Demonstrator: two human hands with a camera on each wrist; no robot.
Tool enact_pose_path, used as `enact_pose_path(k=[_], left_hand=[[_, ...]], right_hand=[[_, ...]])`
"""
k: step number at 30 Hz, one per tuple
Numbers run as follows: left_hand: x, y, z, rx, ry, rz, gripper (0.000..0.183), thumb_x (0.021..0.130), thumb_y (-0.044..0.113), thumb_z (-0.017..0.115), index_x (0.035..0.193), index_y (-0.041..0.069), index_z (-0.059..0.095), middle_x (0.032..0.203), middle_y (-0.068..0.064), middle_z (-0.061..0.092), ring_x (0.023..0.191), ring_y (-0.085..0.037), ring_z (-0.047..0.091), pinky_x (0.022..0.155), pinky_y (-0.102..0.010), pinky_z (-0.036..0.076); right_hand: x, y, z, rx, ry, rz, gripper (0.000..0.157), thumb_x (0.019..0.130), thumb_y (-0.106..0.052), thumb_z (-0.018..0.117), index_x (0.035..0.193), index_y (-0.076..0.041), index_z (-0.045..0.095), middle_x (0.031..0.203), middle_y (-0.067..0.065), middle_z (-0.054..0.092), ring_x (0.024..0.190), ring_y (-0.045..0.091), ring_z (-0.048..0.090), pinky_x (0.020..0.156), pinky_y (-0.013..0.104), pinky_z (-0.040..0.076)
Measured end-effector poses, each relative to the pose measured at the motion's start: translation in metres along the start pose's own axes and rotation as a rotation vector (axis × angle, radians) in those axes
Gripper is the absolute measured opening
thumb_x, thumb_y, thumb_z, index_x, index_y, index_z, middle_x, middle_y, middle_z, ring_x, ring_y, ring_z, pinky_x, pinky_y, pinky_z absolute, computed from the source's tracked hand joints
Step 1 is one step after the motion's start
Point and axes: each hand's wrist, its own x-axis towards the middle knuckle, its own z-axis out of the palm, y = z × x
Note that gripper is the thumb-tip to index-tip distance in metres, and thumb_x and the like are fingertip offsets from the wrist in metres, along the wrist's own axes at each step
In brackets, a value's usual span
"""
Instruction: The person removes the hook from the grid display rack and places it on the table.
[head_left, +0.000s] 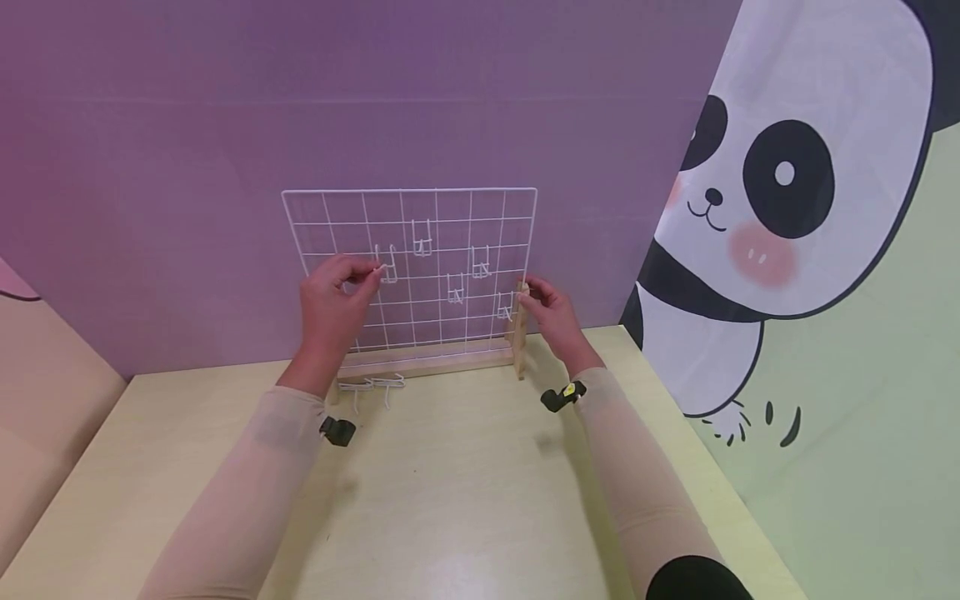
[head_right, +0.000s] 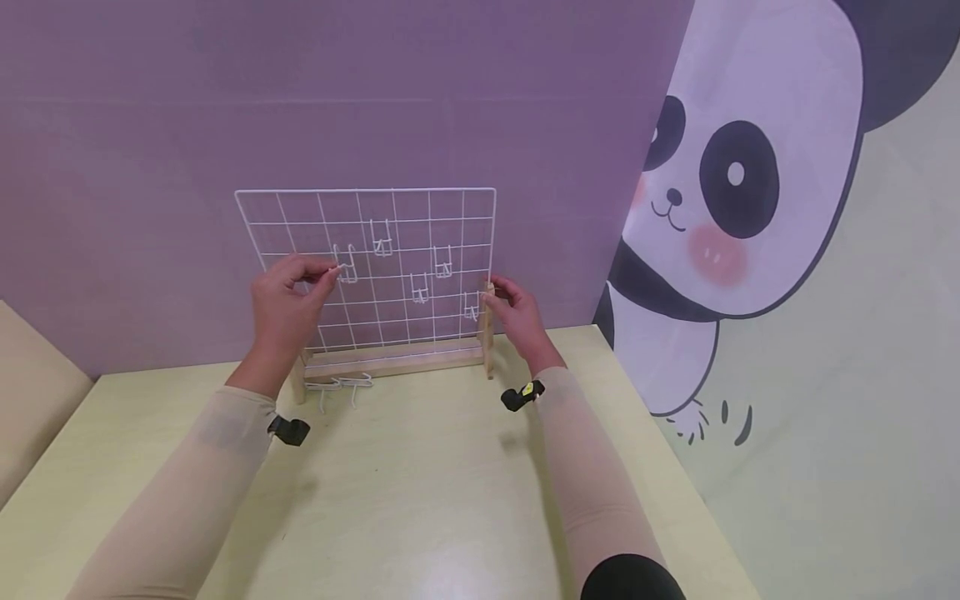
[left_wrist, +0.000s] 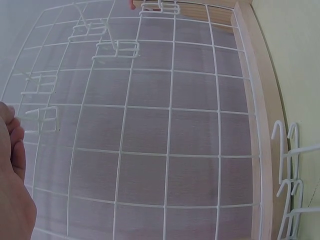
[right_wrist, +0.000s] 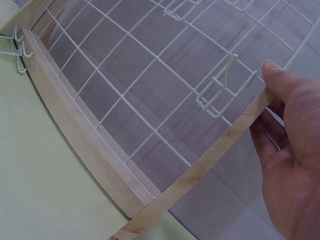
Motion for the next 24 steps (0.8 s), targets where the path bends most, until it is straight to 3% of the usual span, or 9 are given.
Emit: enact_pose_path(k=[8,16,22,24], left_hand=[[-0.0045,0.0013,-0.0024,0.007,-0.042,0.019,0.005,0.096,-0.004,0.083,0.101,-0.004,0.082,0.098,-0.017,0.079,0.088,-0.026,0.071,0.079,-0.020,0.054],[-0.0068,0.0000,-0.0009,0.010,-0.075,0.054,0.009,0.096,-0.005,0.082,0.105,-0.004,0.083,0.101,-0.017,0.079,0.090,-0.026,0.072,0.081,-0.019,0.056],[-0.0082,-0.0007,0.0003,0.027,-0.105,0.066,0.010,0.097,-0.004,0.082,0.107,-0.004,0.082,0.102,-0.017,0.078,0.091,-0.029,0.073,0.083,-0.012,0.054],[-0.0088,-0.0004,0.0006,0.033,-0.110,0.071,0.011,0.097,-0.004,0.082,0.107,-0.004,0.082,0.103,-0.017,0.078,0.092,-0.030,0.074,0.082,-0.015,0.055]], right_hand=[[0.0005,0.0016,0.0002,0.010,0.006,-0.002,0.042,0.110,-0.013,0.071,0.151,-0.003,0.065,0.140,0.014,0.069,0.126,0.020,0.061,0.115,0.037,0.050],[0.0008,0.0026,-0.0003,0.005,0.003,-0.005,0.042,0.110,-0.014,0.071,0.150,-0.004,0.066,0.142,0.016,0.068,0.128,0.022,0.061,0.118,0.041,0.049],[-0.0009,0.0007,0.0000,0.005,0.007,0.007,0.043,0.109,-0.015,0.072,0.151,-0.005,0.066,0.145,0.015,0.067,0.132,0.025,0.060,0.120,0.043,0.048],[-0.0007,0.0011,-0.0003,0.002,0.008,0.007,0.043,0.109,-0.016,0.072,0.151,-0.005,0.066,0.145,0.014,0.067,0.134,0.025,0.060,0.121,0.043,0.048]])
